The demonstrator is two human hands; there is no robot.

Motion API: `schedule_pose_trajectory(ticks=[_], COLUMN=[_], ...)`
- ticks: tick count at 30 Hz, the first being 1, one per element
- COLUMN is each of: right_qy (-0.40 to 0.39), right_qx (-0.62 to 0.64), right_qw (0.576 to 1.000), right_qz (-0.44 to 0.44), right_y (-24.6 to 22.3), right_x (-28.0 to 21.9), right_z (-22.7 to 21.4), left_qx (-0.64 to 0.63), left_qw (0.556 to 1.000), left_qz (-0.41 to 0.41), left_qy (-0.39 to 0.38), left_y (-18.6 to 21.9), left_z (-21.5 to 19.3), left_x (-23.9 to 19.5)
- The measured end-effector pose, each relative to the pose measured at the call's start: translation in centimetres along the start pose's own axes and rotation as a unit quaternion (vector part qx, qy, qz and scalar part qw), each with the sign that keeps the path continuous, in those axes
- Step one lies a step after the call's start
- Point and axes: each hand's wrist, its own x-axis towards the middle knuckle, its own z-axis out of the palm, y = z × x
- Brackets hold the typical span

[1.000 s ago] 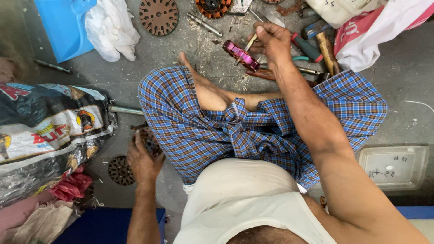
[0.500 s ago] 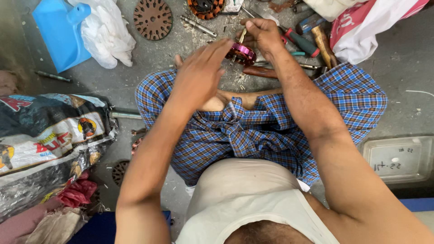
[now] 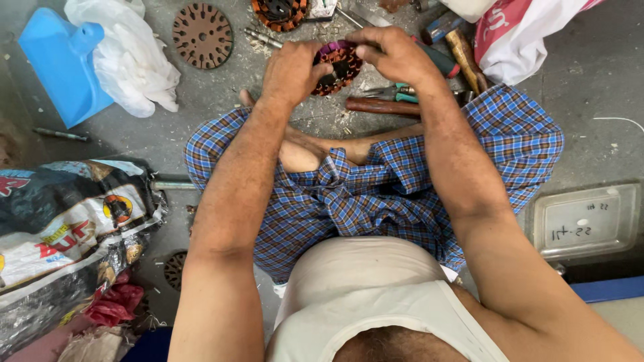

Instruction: The person assembles a fan motor stator, placing a copper-wound core onto a shaft and using pliers to secure components.

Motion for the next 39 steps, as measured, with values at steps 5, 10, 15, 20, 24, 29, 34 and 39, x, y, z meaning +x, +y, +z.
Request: schedule_pose_trajectory(ticks=[5, 10, 15, 20, 24, 29, 34, 39], right_qy=[0.035, 0.050, -0.047, -0.162, -0.191, -0.233, -0.177, 0.012], right_qx=[-0.047, -0.101, -0.203, -0.336, -0.405, -0.436, -0.360, -0.328], right_qw=[0.998, 0.988, 0.950, 0.897, 0.874, 0.836, 0.886, 0.920], right_qz=[0.013, 0.104, 0.231, 0.238, 0.188, 0.238, 0.230, 0.216], right_y=[-1.2, -0.6, -3.2, -6.7, -5.6, -5.2, -2.7, 5.7], right_x=[-0.8, -0.4, -1.3, -2.9, -4.5, -4.7, -5.9, -7.9], right_z=[1.0, 3.1, 4.3, 2.6, 2.3, 1.0, 0.3, -1.0], left_qx=[-0.029, 0.002, -0.007, -0.011, -0.047, -0.082, -0.122, -0.128], left_qw=[0.999, 0.999, 0.993, 0.995, 0.996, 0.993, 0.988, 0.991], left_qz=[-0.033, -0.045, -0.105, -0.090, -0.072, -0.084, -0.094, -0.009], left_qy=[0.016, 0.029, -0.057, -0.043, -0.006, 0.007, -0.003, 0.044], left_y=[-1.3, -1.3, -0.5, -0.6, -1.6, -2.0, -1.8, -2.7], left_z=[0.6, 0.7, 0.8, 0.4, 0.6, 1.0, 0.8, 1.8], left_x=[0.7, 1.0, 1.1, 1.1, 1.0, 1.3, 1.4, 1.9])
